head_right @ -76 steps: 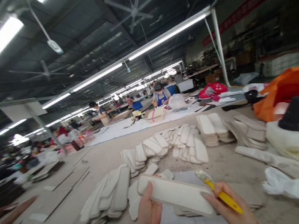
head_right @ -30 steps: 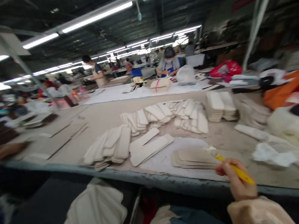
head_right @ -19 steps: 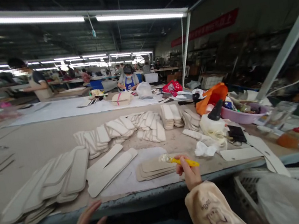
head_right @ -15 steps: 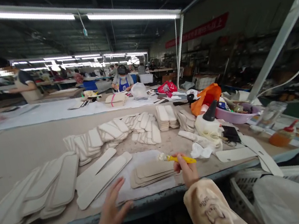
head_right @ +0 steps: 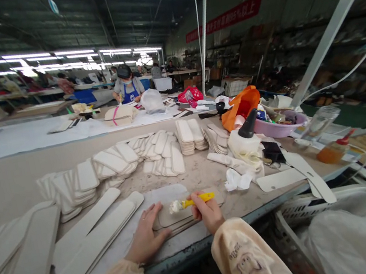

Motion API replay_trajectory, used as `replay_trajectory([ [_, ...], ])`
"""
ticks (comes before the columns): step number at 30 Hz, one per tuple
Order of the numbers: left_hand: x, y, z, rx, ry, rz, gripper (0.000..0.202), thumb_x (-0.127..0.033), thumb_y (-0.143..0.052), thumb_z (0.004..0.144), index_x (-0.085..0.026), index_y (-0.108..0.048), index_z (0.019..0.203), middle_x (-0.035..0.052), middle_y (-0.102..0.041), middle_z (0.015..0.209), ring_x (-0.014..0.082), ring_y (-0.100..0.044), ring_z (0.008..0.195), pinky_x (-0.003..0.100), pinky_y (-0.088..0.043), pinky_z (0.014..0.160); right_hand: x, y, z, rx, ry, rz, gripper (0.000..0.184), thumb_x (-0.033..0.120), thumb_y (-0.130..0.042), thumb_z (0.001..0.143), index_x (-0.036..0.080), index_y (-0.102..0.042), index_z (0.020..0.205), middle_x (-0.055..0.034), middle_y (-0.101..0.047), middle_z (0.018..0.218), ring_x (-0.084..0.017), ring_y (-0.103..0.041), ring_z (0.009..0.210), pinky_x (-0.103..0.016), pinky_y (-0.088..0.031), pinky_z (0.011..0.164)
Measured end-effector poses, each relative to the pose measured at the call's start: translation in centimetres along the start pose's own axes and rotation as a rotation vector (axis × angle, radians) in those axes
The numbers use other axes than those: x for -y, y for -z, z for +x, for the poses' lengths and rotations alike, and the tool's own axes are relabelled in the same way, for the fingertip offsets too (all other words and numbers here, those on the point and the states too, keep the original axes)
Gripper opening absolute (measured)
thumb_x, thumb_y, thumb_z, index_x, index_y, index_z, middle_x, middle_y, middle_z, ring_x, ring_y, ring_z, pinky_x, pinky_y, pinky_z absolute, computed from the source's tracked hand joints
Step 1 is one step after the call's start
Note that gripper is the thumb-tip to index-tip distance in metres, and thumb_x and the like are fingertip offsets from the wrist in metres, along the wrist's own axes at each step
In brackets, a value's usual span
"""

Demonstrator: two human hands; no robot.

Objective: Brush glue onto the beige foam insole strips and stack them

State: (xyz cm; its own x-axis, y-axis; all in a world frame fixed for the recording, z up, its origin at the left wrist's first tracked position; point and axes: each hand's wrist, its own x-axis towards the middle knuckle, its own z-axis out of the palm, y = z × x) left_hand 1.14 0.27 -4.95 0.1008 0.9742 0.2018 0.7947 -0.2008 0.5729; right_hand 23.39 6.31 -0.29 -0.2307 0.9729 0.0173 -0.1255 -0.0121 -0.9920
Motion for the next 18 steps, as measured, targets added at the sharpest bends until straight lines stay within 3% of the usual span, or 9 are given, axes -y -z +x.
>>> replay_trajectory([
  [5,0.4,-0.2,0.1,-0.044,0.007,0.018,0.074,-0.039,-0.061,0.078,-0.014,-0.030,0.141,0.0161,-0.042,0.142,0.0323,-0.030,0.135,0.054,-0.027,0.109,-1.0,-2.0,0.3,0.065,-0.070,-0.011,0.040,0.059,-0.052,0.083,0.020,-0.060,0.082,0.0043,-0.048,0.043,-0.009,-0.037,0.038,-0.022,-0.028,0.039],
  [10,0.6,-0.4,0.3,-0.015,-0.001,0.056,0.071,-0.042,-0.060,0.079,-0.016,-0.033,0.139,0.0143,-0.048,0.137,0.0332,-0.034,0.132,0.057,-0.025,0.109,-1.4,-2.3,0.8,0.061,-0.078,-0.013,0.041,0.058,-0.052,0.083,0.018,-0.059,0.083,0.0054,-0.048,0.043,-0.008,-0.037,0.037,-0.021,-0.028,0.039],
  [18,0.5,-0.3,0.6,-0.078,-0.007,0.021,0.065,-0.035,-0.063,0.074,-0.016,-0.041,0.133,0.0131,-0.054,0.128,0.0312,-0.043,0.124,0.053,-0.031,0.107,-1.6,-2.8,1.0,0.062,-0.077,-0.159,0.033,0.050,-0.050,0.086,0.019,-0.059,0.080,0.0068,-0.046,0.042,-0.009,-0.039,0.038,-0.021,-0.029,0.039],
])
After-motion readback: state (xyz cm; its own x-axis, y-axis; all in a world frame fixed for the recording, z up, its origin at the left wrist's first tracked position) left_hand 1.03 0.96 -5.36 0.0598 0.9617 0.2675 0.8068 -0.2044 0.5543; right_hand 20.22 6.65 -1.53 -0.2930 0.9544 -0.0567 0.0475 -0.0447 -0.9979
